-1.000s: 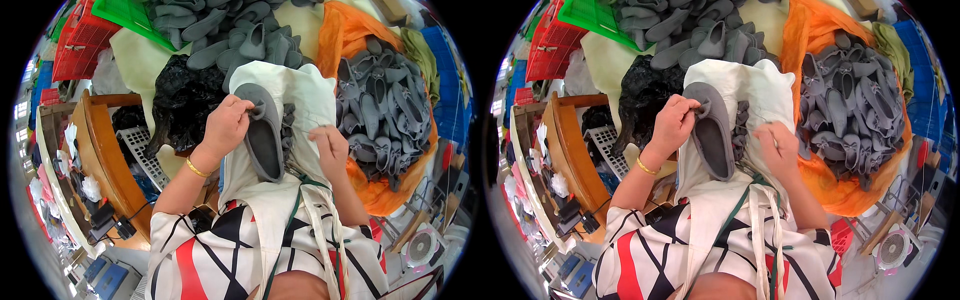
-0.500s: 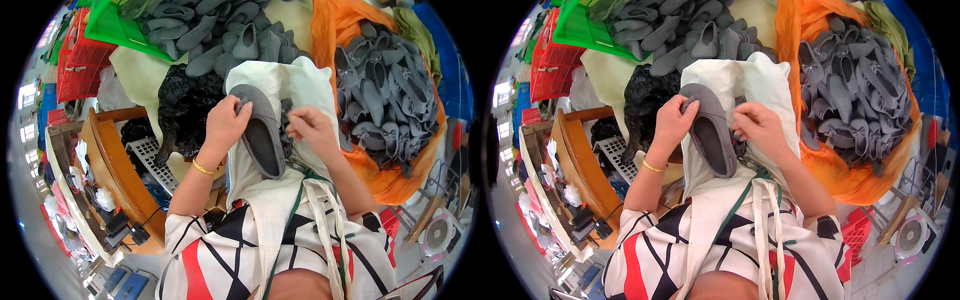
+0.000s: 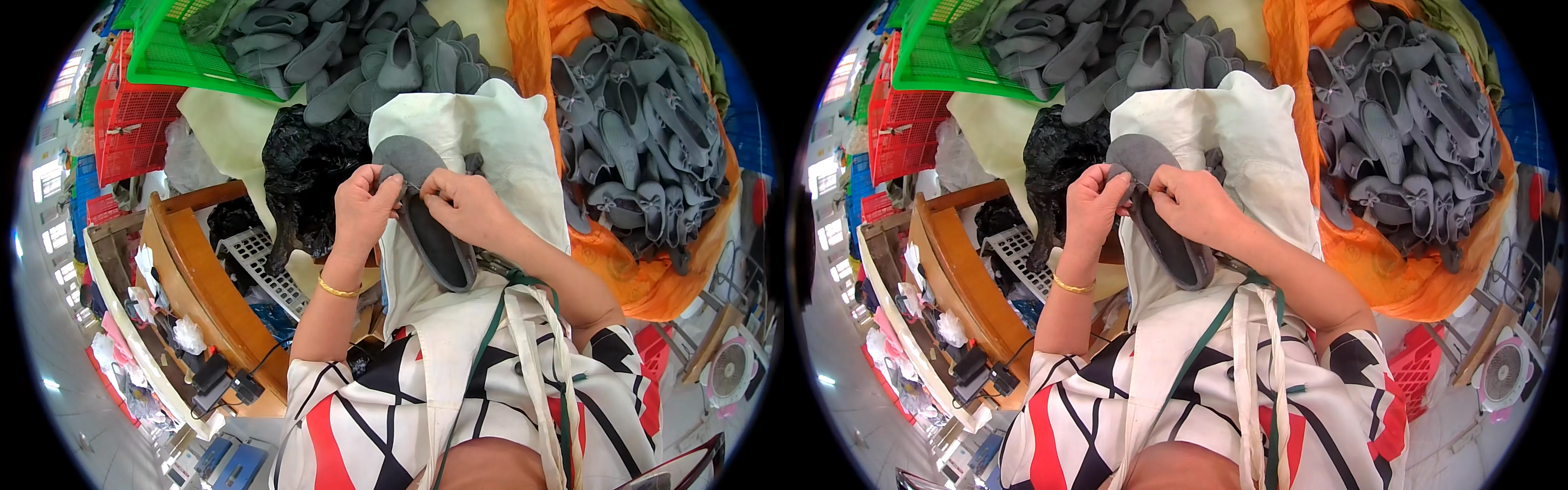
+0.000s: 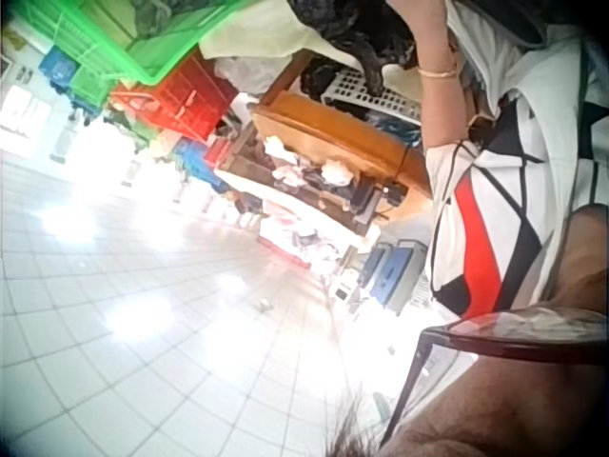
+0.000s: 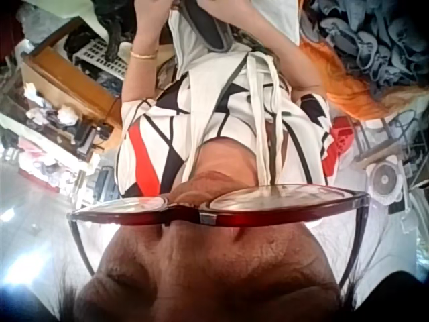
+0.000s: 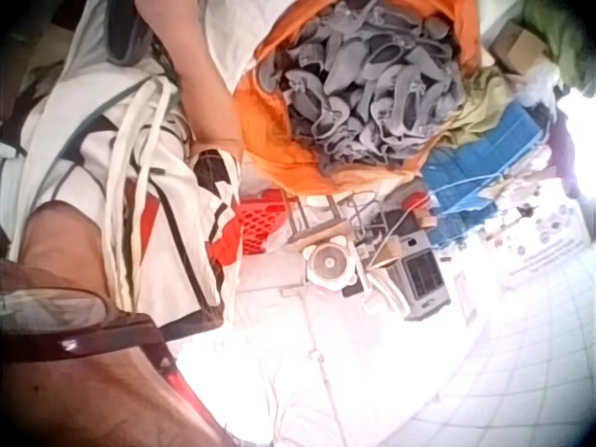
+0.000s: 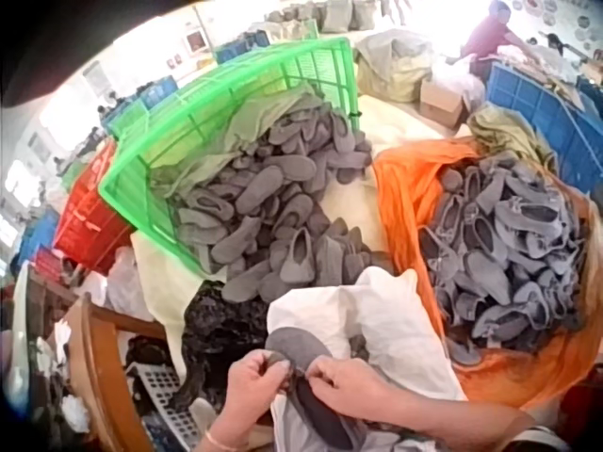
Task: The person sews a decorative bow onto the toe of a gray slip-on shoe using a needle and thread. They pull the thread through the fabric, tie knots, and trim excess thread. The person repeats this process on multiple shoes, placing finished items into a nearby orange bag.
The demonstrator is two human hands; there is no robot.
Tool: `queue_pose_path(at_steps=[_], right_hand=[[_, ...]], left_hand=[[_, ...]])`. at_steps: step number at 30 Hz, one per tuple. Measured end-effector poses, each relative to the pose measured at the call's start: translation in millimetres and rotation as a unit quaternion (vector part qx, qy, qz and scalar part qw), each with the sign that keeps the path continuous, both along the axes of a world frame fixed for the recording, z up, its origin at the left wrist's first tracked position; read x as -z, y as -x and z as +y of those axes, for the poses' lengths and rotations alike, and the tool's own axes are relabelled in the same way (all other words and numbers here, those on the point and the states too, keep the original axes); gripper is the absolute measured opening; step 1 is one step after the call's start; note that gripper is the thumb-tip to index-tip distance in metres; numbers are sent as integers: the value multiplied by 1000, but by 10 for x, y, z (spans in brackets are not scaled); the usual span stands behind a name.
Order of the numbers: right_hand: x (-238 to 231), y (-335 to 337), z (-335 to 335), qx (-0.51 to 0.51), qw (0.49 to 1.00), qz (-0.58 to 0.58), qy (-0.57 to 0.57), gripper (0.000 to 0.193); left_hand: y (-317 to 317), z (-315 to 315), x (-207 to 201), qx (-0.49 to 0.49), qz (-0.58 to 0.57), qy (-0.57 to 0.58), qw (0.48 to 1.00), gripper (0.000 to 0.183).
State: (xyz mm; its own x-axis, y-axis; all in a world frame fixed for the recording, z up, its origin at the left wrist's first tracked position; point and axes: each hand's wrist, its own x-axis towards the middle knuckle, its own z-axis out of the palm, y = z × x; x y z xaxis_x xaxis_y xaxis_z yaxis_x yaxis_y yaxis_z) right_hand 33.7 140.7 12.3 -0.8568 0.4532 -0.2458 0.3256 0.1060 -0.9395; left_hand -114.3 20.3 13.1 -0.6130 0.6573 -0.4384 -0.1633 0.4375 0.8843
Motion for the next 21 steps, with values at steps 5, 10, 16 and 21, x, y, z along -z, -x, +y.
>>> queue_pose_path(at_steps=[5,10,16,21], right_hand=[[18,5,-10,-7,1000,4,-19,11],[49,6,-19,-12,999,10,-28,12],[88,32,-16,-17,999,6,-51,11],[199,55,-170,-19,984,7,-176,12]], left_hand=[[19,-13,30,0,-3,-5,1000,11],[16,-16,17,-5,-5,-5,1000,12],[2,-8,4,-7,-8,3,1000,12],[16,18,-26,-6,-27,20,999,13]])
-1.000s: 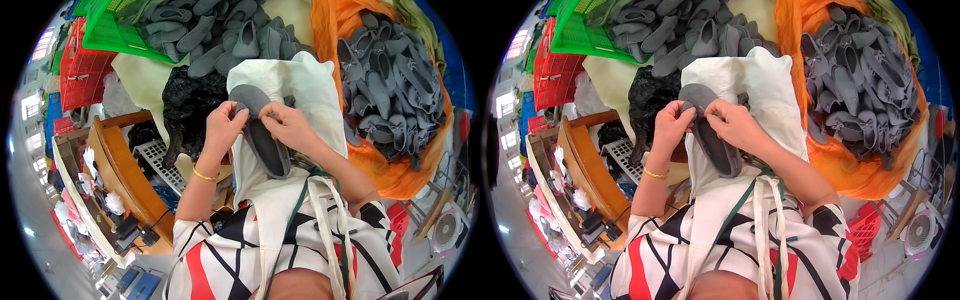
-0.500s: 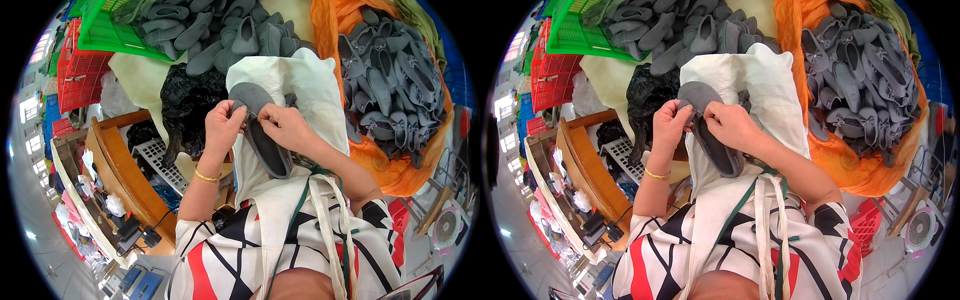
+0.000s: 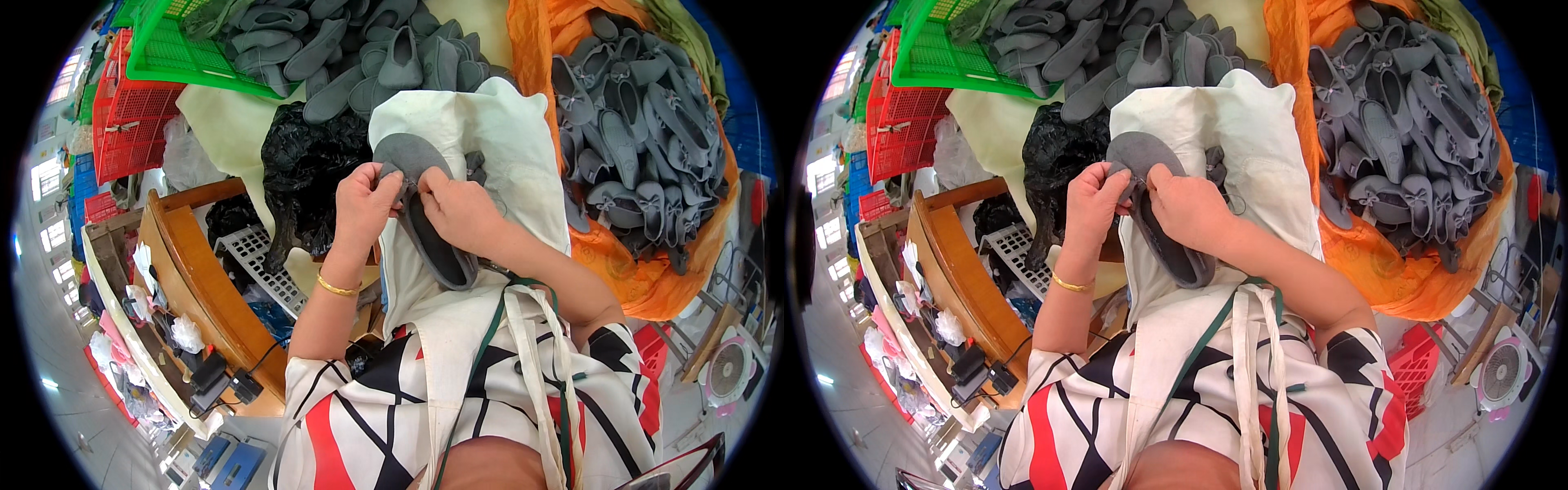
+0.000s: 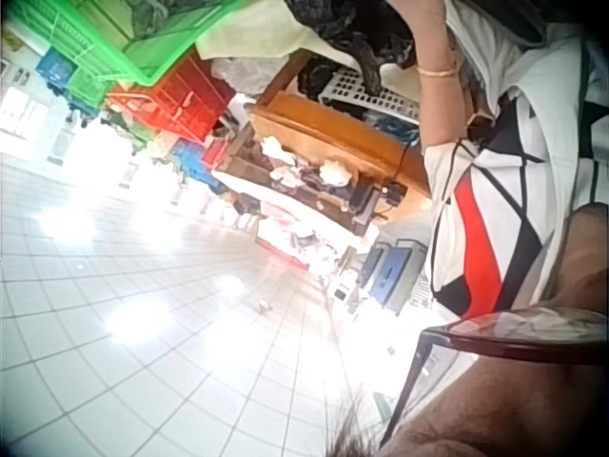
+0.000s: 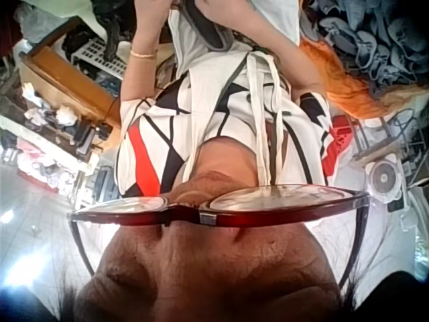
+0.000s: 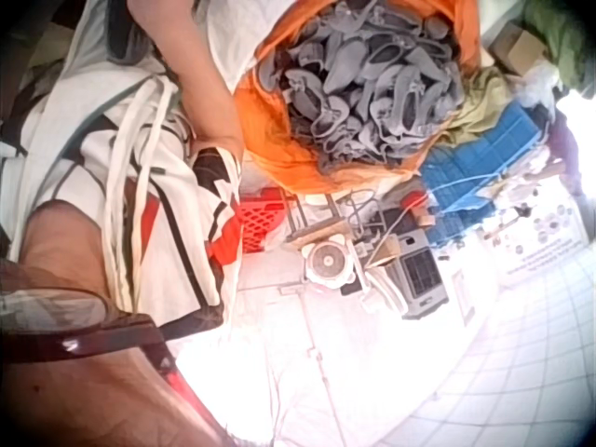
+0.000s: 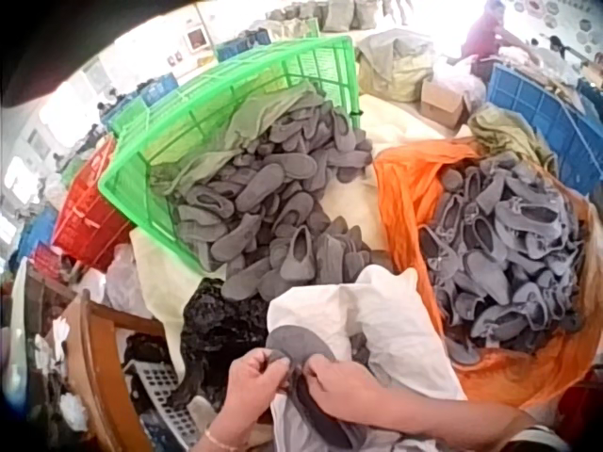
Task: The person sews a decorative bow onto the toe of a gray slip-on shoe using a needle and thread. They pull the thread through the fabric, tie knots, and trim excess thread. The person repeats this process on multiple shoes, placing finished items into a nearby orange bag.
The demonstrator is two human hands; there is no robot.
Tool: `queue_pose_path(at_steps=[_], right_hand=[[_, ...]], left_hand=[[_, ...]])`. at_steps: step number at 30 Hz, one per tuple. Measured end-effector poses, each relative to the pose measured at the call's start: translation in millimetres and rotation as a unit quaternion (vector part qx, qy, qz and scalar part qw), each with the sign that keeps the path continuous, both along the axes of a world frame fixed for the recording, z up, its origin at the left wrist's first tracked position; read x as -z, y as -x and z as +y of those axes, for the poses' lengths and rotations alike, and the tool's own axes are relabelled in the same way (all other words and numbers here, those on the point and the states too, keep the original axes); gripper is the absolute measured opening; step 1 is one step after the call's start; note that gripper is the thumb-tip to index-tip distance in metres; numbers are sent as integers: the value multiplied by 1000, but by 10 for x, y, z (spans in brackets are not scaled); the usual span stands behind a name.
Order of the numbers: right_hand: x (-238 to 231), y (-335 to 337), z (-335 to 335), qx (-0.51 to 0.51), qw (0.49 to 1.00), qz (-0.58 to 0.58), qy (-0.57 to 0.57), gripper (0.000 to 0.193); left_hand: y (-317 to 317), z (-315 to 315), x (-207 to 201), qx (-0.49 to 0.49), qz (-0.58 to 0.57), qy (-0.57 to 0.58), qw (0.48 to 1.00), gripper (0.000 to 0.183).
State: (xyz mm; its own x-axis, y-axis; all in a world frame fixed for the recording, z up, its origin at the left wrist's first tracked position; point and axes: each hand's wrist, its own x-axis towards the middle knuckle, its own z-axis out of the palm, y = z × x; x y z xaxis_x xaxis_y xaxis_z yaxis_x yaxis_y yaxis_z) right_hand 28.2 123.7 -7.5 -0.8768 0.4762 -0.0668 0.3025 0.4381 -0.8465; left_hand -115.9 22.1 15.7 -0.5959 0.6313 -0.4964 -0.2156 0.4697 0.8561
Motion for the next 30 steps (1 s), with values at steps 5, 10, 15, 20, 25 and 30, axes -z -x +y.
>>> queue_pose_path(at_steps=[5,10,15,20,25,30], right_hand=[[96,-10,-57,-19,994,21,-104,11],[101,5,64,-48,991,26,-121,11],[60,-14,175,-80,991,15,-108,12],[55,-22,222,-97,990,16,-100,13],[57,-11,250,-105,990,21,-86,12],[91,-9,186,-81,993,38,-78,11]], left_hand=[[52,31,-57,10,-55,13,998,11],[85,45,-76,11,-90,8,996,10],[108,24,-44,15,-105,-9,994,9],[119,24,-33,19,-107,-8,994,8],[141,21,-28,36,-110,-2,993,10],[200,38,-9,60,-135,4,989,13]])
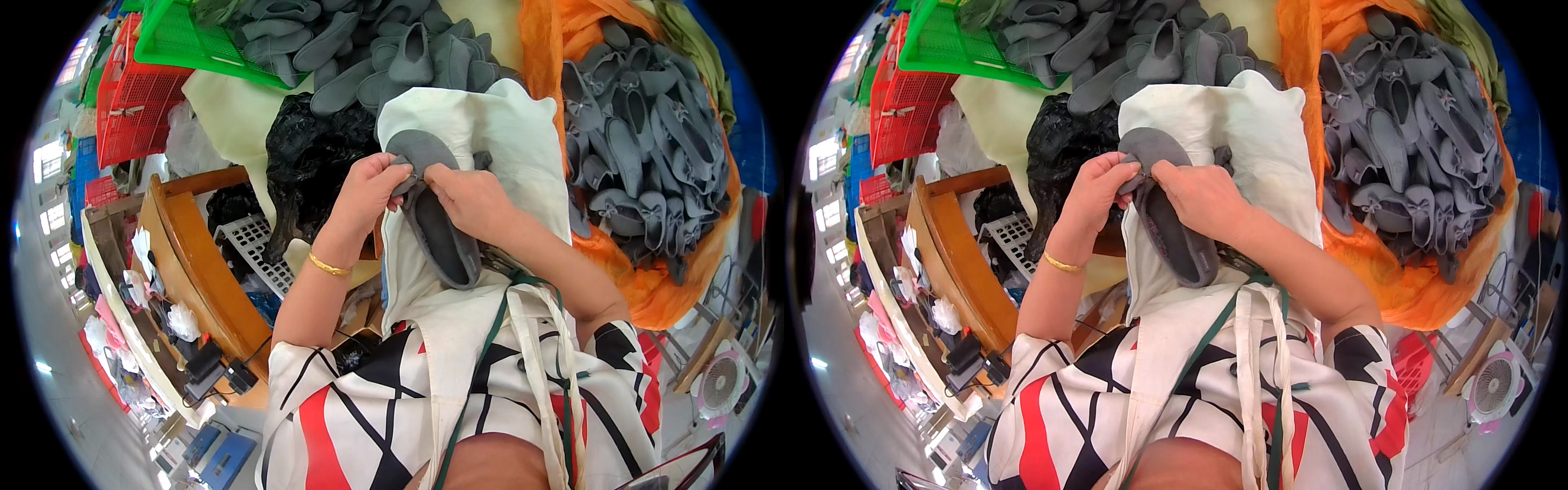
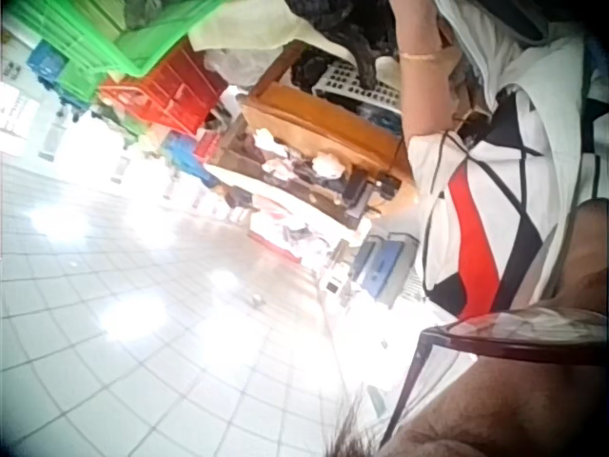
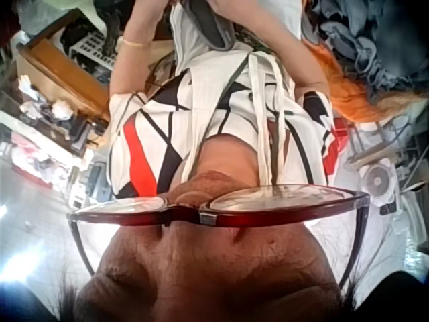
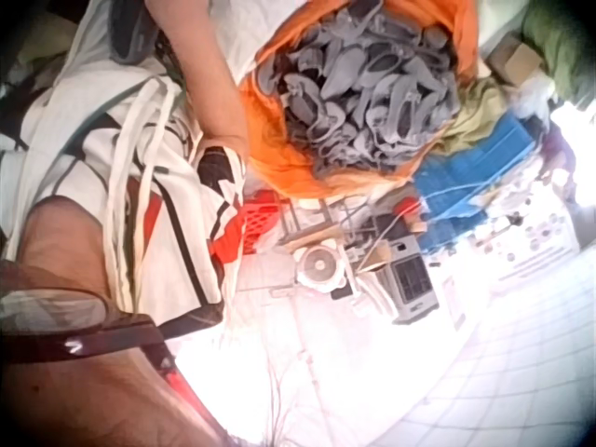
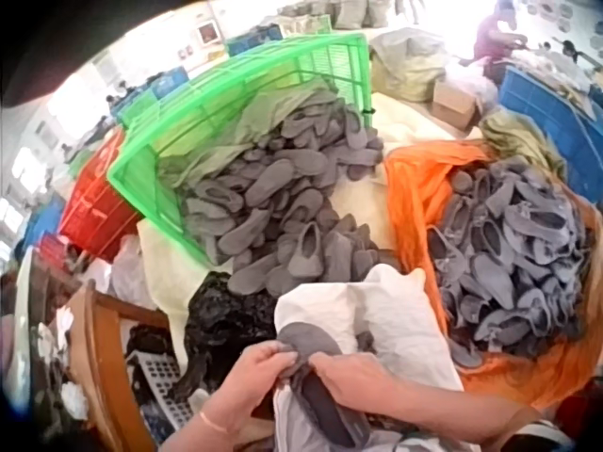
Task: The person sews a decorative bow onto the toe of a gray slip-on shoe using a needle and thread. They pull the thread through the fabric, tie knots, and trim excess thread. The person repeats this process on multiple shoes, placing finished items into a nearby orange bag.
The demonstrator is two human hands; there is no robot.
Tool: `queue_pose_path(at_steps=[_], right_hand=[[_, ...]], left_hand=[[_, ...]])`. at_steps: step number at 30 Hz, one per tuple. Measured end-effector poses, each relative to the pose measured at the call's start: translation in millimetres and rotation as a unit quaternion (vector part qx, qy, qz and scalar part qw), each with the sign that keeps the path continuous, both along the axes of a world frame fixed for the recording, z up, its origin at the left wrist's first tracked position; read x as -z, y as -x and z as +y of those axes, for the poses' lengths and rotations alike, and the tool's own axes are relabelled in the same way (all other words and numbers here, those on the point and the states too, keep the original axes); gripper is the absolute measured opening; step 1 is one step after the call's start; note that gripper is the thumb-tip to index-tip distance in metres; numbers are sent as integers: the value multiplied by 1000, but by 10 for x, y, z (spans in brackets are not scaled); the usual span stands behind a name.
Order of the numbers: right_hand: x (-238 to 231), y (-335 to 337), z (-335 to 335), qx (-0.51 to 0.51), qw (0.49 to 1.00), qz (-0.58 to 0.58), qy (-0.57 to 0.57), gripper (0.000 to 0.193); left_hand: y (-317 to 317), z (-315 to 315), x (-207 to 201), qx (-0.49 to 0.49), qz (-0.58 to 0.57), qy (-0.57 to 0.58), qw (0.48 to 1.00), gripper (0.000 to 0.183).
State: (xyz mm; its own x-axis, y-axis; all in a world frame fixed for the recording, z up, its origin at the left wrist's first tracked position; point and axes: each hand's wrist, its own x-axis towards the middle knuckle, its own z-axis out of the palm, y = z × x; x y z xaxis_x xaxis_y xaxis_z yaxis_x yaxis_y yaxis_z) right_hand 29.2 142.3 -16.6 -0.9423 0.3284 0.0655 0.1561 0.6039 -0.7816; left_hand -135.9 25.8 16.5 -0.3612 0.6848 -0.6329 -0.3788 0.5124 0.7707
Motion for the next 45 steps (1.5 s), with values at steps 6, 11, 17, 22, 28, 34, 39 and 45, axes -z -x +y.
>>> queue_pose_path(at_steps=[6,11,17,22,28,34,39,45], right_hand=[[13,37,-118,42,998,40,-1,9],[-79,114,-132,83,991,12,103,10],[-153,255,-7,82,974,24,211,10],[-178,290,70,47,984,126,120,12],[-304,341,283,169,768,47,616,15],[-169,-644,1373,248,614,234,712,15],[-339,-1854,2588,573,488,549,363,13],[-121,-920,1378,338,905,192,173,22]], left_hand=[[85,-33,97,10,-68,-16,997,14],[55,-58,84,-19,-100,-31,994,15],[-46,-58,48,-55,-34,-29,997,14],[-88,-35,39,-46,8,-36,998,15],[-121,-1,14,-41,37,-35,998,15],[-87,-74,45,-34,59,-39,997,16],[-97,-25,58,-12,84,-57,995,17],[-258,-17,-13,58,605,-112,786,17]])
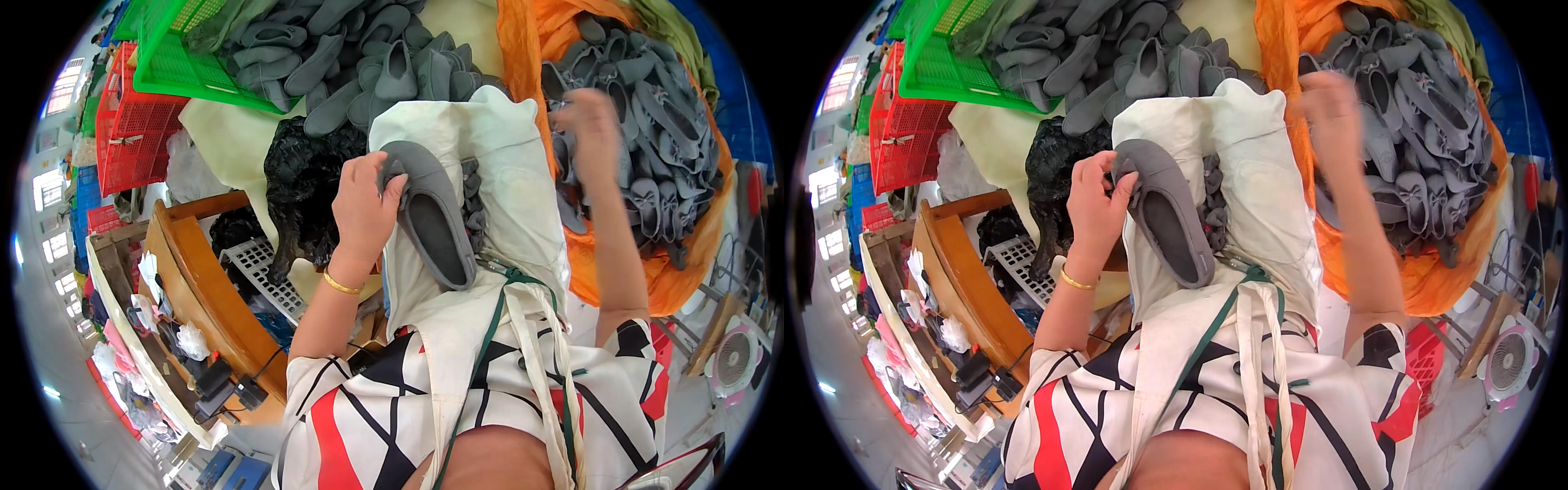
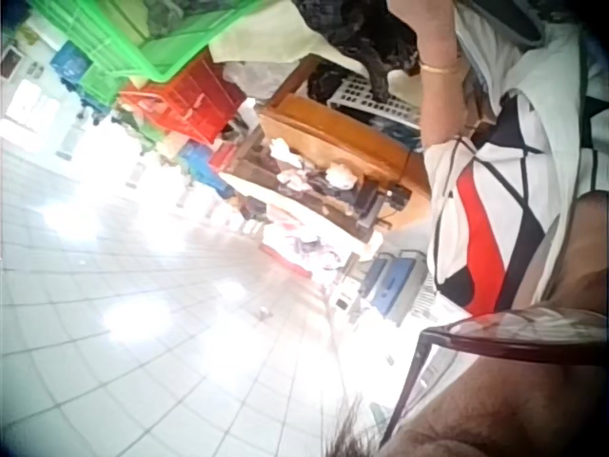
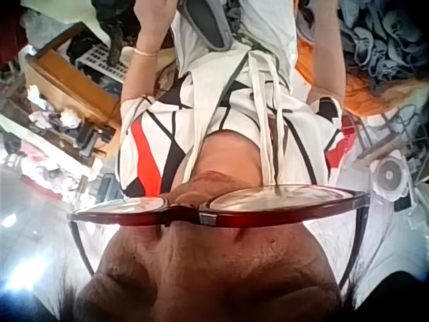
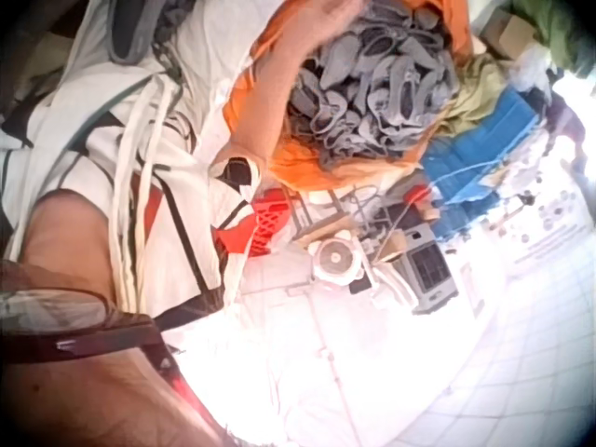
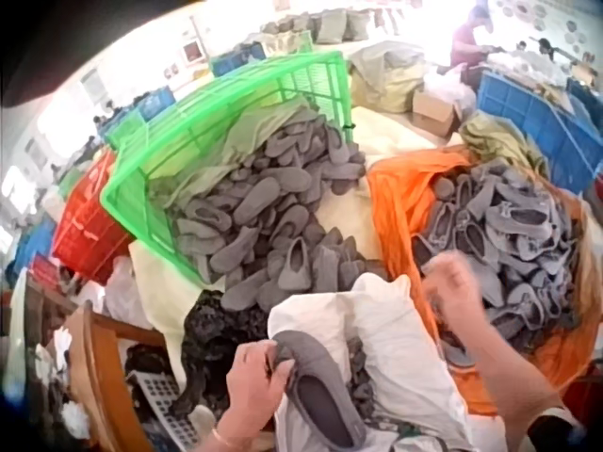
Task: The person sews a decorative bow onto the toe of a gray slip-on shoe using a needle and thread. They pull the thread through the fabric, tie knots, and trim excess thread. The person repeats this process on multiple shoes, placing finished items into a nearby orange bag.
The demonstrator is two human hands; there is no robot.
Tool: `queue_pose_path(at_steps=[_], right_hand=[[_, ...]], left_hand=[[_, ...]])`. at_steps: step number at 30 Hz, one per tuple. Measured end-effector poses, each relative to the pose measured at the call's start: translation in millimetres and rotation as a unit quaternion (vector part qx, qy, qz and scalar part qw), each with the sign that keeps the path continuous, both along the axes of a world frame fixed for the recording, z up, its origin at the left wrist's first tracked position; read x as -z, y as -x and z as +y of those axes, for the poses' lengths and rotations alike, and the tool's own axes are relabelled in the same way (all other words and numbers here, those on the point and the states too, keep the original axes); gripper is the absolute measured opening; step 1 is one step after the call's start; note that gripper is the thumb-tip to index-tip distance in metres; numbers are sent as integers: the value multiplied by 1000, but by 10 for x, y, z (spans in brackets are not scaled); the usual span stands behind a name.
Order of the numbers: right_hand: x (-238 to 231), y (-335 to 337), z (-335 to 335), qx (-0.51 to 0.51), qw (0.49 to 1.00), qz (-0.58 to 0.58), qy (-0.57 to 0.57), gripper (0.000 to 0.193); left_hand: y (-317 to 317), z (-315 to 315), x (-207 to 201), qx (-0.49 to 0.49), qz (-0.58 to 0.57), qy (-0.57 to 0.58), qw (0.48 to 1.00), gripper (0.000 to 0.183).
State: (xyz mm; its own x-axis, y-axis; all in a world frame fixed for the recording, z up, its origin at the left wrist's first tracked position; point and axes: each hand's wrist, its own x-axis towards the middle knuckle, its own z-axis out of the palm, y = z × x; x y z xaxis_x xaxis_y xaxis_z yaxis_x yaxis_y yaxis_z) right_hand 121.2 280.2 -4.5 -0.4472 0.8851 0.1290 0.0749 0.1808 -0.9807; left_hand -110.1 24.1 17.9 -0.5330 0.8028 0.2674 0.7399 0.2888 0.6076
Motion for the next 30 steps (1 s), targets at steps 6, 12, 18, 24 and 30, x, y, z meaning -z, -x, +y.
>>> queue_pose_path(at_steps=[6,12,18,24,30], right_hand=[[50,726,-902,-295,890,-176,-300,15],[185,917,-813,-248,856,-227,-394,12],[-29,1364,-1134,-111,990,87,-11,20],[-223,1463,-1379,-198,808,277,481,26],[-724,1108,-1527,-161,850,285,412,22]], left_hand=[[-141,-52,-157,98,191,59,975,24],[-194,-74,-74,56,130,80,987,40],[-191,-64,67,-5,40,87,995,44],[-97,-158,184,3,52,68,996,35],[-6,31,43,93,140,-11,986,40]])
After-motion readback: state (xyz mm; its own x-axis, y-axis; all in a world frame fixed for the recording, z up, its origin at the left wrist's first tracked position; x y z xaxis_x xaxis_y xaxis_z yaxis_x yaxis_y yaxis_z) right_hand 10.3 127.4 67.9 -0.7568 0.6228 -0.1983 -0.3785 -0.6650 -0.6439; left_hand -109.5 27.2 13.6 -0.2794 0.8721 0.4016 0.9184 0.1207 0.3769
